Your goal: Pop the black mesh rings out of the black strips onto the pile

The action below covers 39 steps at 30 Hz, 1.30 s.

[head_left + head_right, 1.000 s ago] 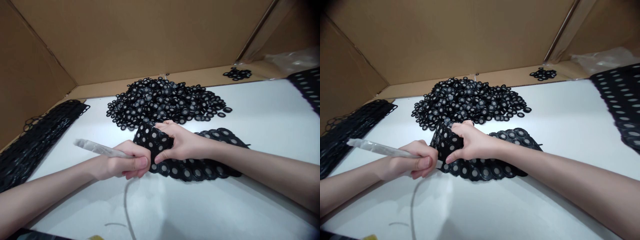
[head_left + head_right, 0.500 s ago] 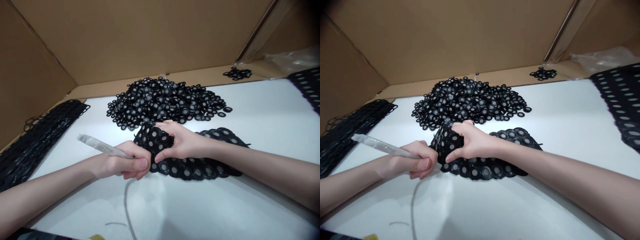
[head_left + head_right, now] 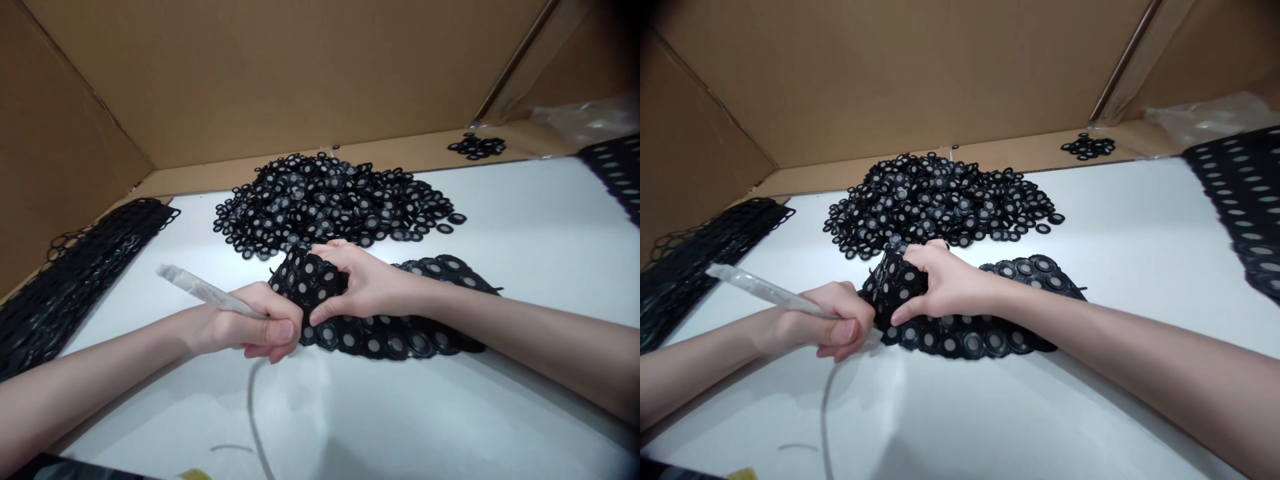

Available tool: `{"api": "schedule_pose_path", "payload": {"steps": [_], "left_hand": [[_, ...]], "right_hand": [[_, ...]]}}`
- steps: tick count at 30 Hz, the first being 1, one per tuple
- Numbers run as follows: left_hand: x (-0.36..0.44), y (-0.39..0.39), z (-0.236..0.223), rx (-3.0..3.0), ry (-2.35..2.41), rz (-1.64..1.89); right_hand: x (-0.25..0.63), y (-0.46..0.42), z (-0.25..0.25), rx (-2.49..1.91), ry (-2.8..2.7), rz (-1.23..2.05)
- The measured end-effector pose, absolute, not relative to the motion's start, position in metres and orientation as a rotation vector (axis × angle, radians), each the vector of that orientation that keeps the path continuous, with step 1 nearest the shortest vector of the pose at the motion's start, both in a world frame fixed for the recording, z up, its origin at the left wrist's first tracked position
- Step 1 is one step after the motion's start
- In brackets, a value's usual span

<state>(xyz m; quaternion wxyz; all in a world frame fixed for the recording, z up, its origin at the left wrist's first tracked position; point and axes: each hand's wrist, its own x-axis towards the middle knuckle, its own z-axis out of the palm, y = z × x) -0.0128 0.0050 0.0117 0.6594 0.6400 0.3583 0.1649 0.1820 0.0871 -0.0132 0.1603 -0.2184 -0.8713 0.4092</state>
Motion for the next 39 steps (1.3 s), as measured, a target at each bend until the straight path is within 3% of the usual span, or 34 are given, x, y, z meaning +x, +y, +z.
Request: {"api": "schedule_pose_path", "payload": {"steps": [21,39], "left_hand": [[-0.015,0.002,0.009,1.364,0.832,0.423],[-0.035,0.018,0.013,1.387,0.946,0.895]], "right_hand": [[0.183,0.086,-0.012,-0.709,-2.535,1.177],[0.178,0.078,-0.014,-0.590,-2.600,0.852]]}}
